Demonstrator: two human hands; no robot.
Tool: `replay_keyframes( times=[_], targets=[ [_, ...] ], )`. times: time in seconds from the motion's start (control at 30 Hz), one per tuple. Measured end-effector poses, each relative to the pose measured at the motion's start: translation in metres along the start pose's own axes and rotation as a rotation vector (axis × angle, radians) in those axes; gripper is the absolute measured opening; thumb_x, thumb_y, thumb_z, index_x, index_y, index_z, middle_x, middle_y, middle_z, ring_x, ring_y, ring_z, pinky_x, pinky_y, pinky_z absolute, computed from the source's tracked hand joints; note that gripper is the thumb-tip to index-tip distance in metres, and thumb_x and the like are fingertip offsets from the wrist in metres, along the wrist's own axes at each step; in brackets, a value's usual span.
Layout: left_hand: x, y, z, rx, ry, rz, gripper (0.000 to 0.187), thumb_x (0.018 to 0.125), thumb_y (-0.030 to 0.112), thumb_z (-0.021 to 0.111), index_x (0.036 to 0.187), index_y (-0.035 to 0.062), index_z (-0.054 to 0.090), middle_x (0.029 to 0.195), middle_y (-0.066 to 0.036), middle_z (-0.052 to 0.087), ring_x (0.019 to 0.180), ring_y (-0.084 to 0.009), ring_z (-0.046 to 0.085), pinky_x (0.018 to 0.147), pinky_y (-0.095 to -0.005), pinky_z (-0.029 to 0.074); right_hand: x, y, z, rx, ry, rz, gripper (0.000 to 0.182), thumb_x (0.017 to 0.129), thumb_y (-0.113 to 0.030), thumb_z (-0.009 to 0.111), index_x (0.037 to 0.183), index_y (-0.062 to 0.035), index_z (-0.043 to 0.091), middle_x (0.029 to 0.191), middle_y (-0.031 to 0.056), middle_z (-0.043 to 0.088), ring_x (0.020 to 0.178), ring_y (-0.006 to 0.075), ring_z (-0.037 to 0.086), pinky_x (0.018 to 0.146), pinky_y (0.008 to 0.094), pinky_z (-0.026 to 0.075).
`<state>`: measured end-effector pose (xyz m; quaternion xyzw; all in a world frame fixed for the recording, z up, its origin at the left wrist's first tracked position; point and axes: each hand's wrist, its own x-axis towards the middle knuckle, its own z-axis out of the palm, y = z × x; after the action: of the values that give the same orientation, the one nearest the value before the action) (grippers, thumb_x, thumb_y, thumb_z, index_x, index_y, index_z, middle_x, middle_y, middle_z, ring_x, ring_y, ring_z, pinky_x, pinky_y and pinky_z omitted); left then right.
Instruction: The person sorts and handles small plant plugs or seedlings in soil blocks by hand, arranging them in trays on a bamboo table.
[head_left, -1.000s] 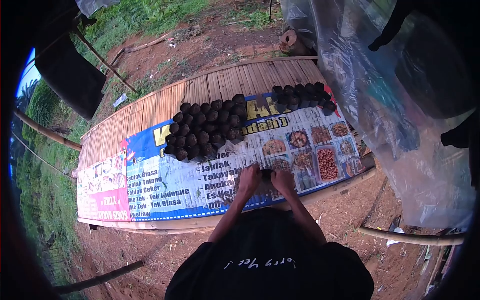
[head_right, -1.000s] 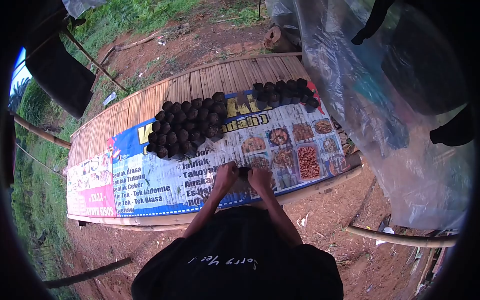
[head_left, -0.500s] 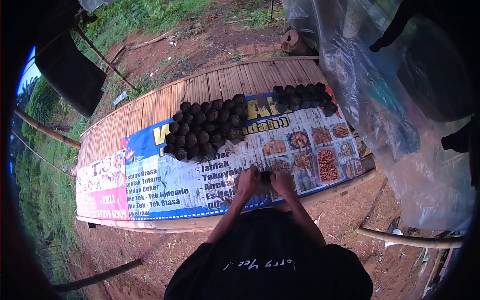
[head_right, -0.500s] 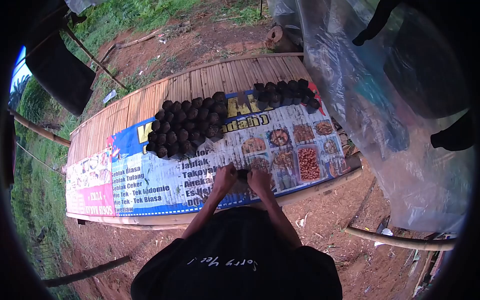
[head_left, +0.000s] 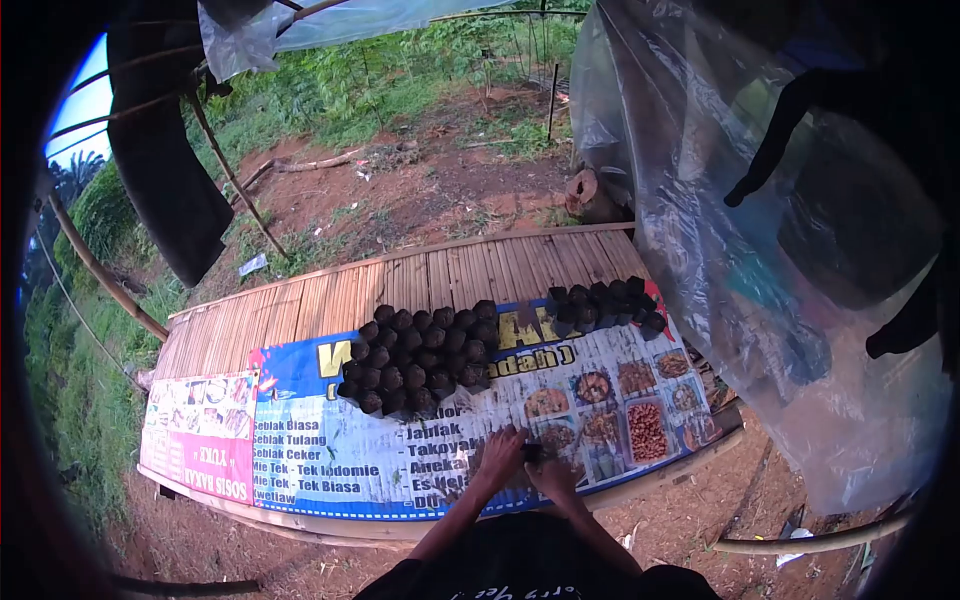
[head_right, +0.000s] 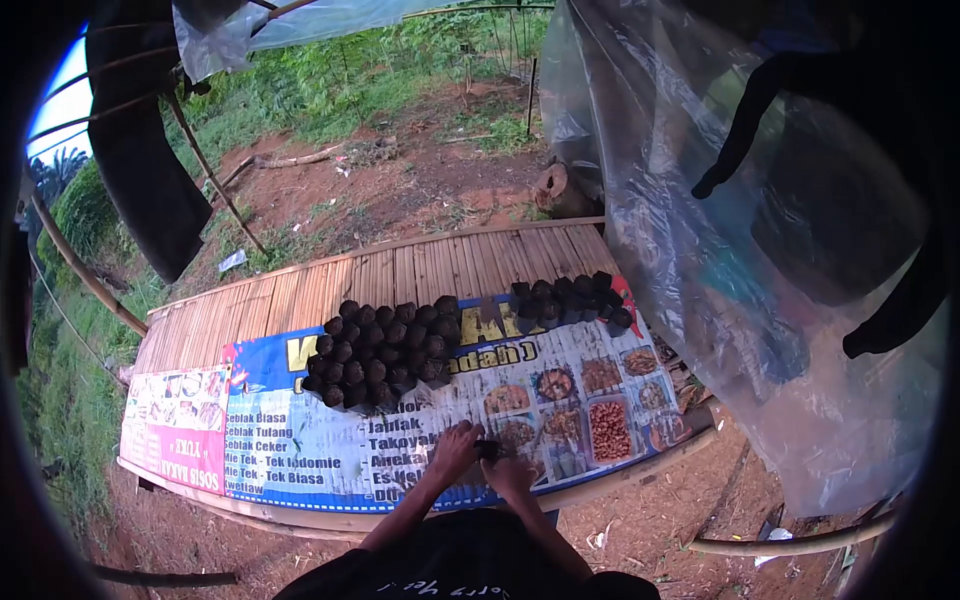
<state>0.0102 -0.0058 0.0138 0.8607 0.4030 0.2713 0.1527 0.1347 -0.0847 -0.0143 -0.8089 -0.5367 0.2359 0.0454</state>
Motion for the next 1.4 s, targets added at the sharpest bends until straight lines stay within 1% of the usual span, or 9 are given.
replay_keyframes(
  times=[0.13,0.47,0.53,0.7,0.73,0.8,0.9,1.03,1.4],
  targets=[
    [0.005,-0.015,0.017,0.089,-0.191,-0.044,0.013,0.077,0.012,0.055,0.072,0.0021,0.062,0.071,-0.019,0.063,0.070,-0.0370,0.063,0.065,-0.0470,0.049,0.003,0.007,0.016,0.138,0.059,-0.034,0.045,0.078,-0.047,0.054,0.086,-0.0051,0.070,0.080,0.0216,0.066,0.082,0.0409,0.064,0.081,0.0549,0.045],
    [-0.010,-0.026,0.021,-0.178,-0.186,-0.285,0.019,0.076,0.019,0.057,0.079,0.0011,0.062,0.072,-0.024,0.062,0.071,-0.0433,0.062,0.066,-0.0529,0.050,0.026,0.022,-0.009,0.097,0.039,-0.045,0.038,0.076,-0.044,0.054,0.087,-0.0126,0.072,0.082,0.0159,0.068,0.090,0.0383,0.062,0.084,0.0538,0.041],
    [-0.016,-0.025,0.028,-0.147,-0.218,-0.348,0.014,0.072,0.019,0.063,0.077,0.0065,0.064,0.074,-0.016,0.065,0.071,-0.0371,0.064,0.066,-0.0456,0.051,0.029,0.022,-0.020,0.163,-0.209,-0.012,0.039,0.076,-0.045,0.054,0.086,-0.0126,0.073,0.083,0.0163,0.068,0.093,0.0380,0.061,0.085,0.0555,0.039],
    [-0.015,-0.019,0.021,-0.248,-0.166,-0.400,0.017,0.072,0.021,0.064,0.079,0.0049,0.065,0.075,-0.018,0.065,0.072,-0.0378,0.064,0.067,-0.0458,0.051,0.035,0.019,-0.018,0.088,-0.012,-0.058,0.040,0.076,-0.044,0.055,0.086,-0.0092,0.072,0.083,0.0180,0.068,0.089,0.0383,0.063,0.086,0.0538,0.040],
    [-0.011,-0.020,0.023,-0.223,-0.173,-0.410,0.019,0.071,0.020,0.065,0.080,0.0032,0.064,0.075,-0.020,0.064,0.072,-0.0386,0.063,0.066,-0.0461,0.050,0.039,0.023,-0.006,-0.027,0.127,-0.115,0.037,0.078,-0.046,0.056,0.080,-0.0130,0.072,0.072,0.0144,0.067,0.076,0.0343,0.065,0.074,0.0464,0.048],
    [-0.006,-0.019,0.019,-0.271,-0.150,-0.401,0.018,0.072,0.017,0.064,0.079,0.0008,0.064,0.076,-0.021,0.064,0.073,-0.0393,0.063,0.067,-0.0463,0.050,0.050,0.027,-0.003,0.071,0.066,-0.088,0.036,0.077,-0.044,0.057,0.079,-0.0117,0.072,0.075,0.0130,0.068,0.073,0.0319,0.066,0.072,0.0469,0.047],
    [0.008,-0.011,0.009,-0.263,-0.047,-0.397,0.016,0.072,0.015,0.062,0.078,0.0004,0.062,0.075,-0.023,0.063,0.072,-0.0397,0.063,0.068,-0.0475,0.050,0.047,0.016,-0.021,0.049,0.343,-0.181,0.027,0.073,-0.037,0.061,0.079,-0.0133,0.072,0.073,0.0166,0.065,0.073,0.0361,0.064,0.071,0.0471,0.049],
    [0.012,-0.017,0.017,-0.232,-0.096,-0.398,0.014,0.072,0.013,0.062,0.075,-0.0002,0.059,0.072,-0.023,0.062,0.072,-0.0415,0.061,0.066,-0.0488,0.049,0.063,0.019,-0.024,0.099,0.134,-0.139,0.028,0.075,-0.036,0.060,0.081,-0.0120,0.072,0.076,0.0145,0.067,0.076,0.0343,0.065,0.075,0.0462,0.049],
    [0.019,-0.027,0.011,-0.225,0.036,-0.242,0.018,0.073,0.016,0.069,0.084,0.0045,0.060,0.073,-0.017,0.063,0.071,-0.0369,0.061,0.065,-0.0468,0.048,0.047,0.020,-0.033,0.354,0.132,0.026,0.046,0.081,-0.052,0.056,0.086,-0.0083,0.069,0.078,0.0177,0.067,0.080,0.0377,0.064,0.071,0.0463,0.048]
  ],
)
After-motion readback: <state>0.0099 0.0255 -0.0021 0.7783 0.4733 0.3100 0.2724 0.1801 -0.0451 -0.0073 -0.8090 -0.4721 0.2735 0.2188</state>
